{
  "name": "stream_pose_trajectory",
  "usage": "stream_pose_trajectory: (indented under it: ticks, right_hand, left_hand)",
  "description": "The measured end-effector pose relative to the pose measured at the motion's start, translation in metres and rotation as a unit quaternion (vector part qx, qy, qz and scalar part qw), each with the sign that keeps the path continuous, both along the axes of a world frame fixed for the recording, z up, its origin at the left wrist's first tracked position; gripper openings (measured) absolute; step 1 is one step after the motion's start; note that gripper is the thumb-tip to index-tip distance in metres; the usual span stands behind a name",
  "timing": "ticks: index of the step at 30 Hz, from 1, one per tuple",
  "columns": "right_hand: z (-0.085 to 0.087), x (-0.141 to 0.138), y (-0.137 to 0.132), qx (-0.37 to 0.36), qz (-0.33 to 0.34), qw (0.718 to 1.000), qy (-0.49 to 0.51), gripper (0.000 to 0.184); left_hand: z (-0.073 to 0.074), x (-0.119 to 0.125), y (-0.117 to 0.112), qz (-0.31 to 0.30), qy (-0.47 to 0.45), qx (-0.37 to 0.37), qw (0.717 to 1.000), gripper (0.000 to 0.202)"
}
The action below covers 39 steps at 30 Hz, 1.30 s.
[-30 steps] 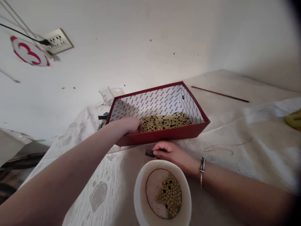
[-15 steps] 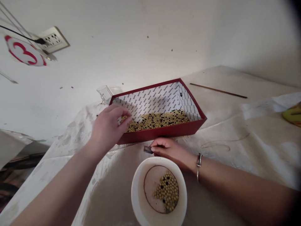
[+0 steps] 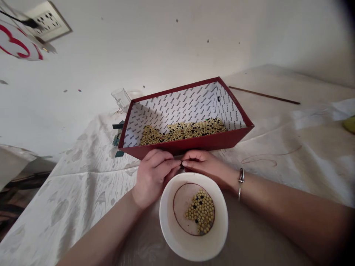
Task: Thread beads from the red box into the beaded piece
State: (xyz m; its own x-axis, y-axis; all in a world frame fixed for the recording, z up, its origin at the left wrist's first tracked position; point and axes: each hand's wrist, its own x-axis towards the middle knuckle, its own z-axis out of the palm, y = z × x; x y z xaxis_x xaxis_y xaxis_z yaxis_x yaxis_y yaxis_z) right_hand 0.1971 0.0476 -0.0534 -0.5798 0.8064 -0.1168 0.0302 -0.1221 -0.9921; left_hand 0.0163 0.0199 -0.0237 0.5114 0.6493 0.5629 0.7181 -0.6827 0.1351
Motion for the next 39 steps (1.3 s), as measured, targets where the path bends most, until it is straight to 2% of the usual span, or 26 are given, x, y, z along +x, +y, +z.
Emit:
stream_pose_trajectory:
  ticks: [6,16,22,27,32,36,39]
  right_hand:
    - [0.0023,-0.0001,0.0016,-0.021,-0.006,1.0,-0.008,0.019]
    - [-0.002,-0.001,0.0008,0.0,-0.013,1.0,-0.019,0.02]
    - [-0.0017,-0.0011,0.0013,0.004,-0.008,1.0,-0.028,0.021]
    - [-0.002,-0.0014,0.0013,0.008,-0.012,0.999,-0.045,0.022]
    - [0.0008,-0.0014,0.0024,0.027,-0.012,0.998,-0.055,0.017]
    - [0.0024,-0.0015,0.0015,-0.003,-0.013,0.999,-0.04,0.018]
    - [0.0021,-0.0012,0.0005,0.0,-0.009,0.999,-0.041,0.017]
  left_hand:
    - [-0.0081,0.0009,-0.0015,0.009,-0.021,-0.016,1.0,0.02]
    - [-0.0085,0.0061,-0.0051,0.067,-0.051,-0.024,0.996,0.008]
    - [-0.0077,0.006,-0.0039,0.06,-0.037,-0.029,0.997,0.004]
    - [-0.0069,0.0046,-0.0045,0.08,-0.032,-0.018,0.996,0.005]
    - [-0.0066,0.0061,-0.0057,0.05,-0.016,-0.024,0.998,0.006]
    - [-0.0071,0.0042,-0.0043,0.066,-0.008,0.003,0.998,0.004]
    - [-0.0075,0.0034,-0.0046,0.064,-0.008,0.004,0.998,0.005]
